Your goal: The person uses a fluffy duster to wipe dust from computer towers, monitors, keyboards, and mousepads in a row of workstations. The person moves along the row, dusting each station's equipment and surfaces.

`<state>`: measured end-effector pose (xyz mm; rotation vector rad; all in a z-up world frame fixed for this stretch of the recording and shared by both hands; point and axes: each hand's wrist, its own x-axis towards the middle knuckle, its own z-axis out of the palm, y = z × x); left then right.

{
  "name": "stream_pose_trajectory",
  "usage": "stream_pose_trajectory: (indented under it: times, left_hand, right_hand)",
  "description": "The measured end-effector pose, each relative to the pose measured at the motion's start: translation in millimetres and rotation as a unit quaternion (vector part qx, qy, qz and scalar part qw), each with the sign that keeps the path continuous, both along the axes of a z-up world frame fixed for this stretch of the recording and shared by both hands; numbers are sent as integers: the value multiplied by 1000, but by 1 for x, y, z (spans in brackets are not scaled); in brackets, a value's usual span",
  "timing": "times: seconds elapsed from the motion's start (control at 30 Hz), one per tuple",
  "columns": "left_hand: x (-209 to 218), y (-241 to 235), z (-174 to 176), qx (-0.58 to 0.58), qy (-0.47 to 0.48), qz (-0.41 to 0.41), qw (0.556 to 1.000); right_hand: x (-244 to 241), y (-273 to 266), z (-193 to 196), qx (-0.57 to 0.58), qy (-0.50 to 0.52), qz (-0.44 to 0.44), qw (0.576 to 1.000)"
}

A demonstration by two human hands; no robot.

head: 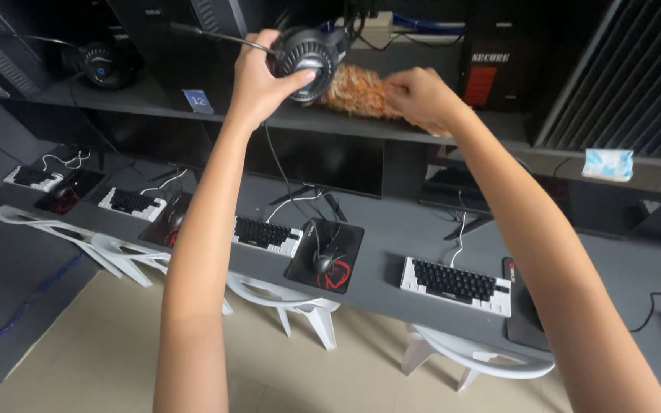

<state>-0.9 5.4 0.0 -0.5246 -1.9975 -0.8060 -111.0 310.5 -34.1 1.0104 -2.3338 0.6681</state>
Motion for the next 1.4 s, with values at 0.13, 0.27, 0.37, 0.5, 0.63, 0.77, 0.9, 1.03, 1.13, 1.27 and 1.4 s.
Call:
stream_pose_trajectory:
  times: [0.13, 0.27, 0.37, 0.5, 0.63, 0.77, 0.9, 1.03, 1.13, 1.27, 1.4]
  left_hand:
    - [-9, 2, -2, -53, 36, 33, 997]
    - [-19, 14, 5, -65, 30, 44, 996]
    - [-24, 13, 9, -101, 69, 69, 990]
    - [-23, 12, 14, -115, 73, 62, 989]
    - [-13, 11, 20, -125, 96, 52, 986]
    - [-9, 8, 19, -86, 26, 74, 993]
    - [-8, 2, 15, -96, 49, 87, 990]
    - [-12, -8, 6, -113, 72, 94, 986]
    - [-11, -10, 6, -105, 32, 97, 989]
    - [-12, -6, 6, -115, 57, 109, 986]
    - [-20, 4, 4, -104, 13, 136, 985]
  right_hand:
    - [24, 16, 0, -27, -17, 49, 998]
    - [24, 19, 5, -18, -125, 63, 990]
    - [-15, 11, -18, -12, 84, 83, 993]
    - [7, 7, 1, -18, -38, 66, 997]
    - [-37, 12, -16, -20, 70, 188, 980]
    - [-5, 14, -4, -21, -61, 58, 996]
    - [12, 15, 5, -11, -63, 127, 990]
    - [14, 16, 4, 0, -16, 133, 991]
    - [-13, 18, -13, -32, 27, 146, 988]
    - [25, 19, 4, 7, -60, 154, 986]
    - [26, 18, -9, 28, -26, 190, 981]
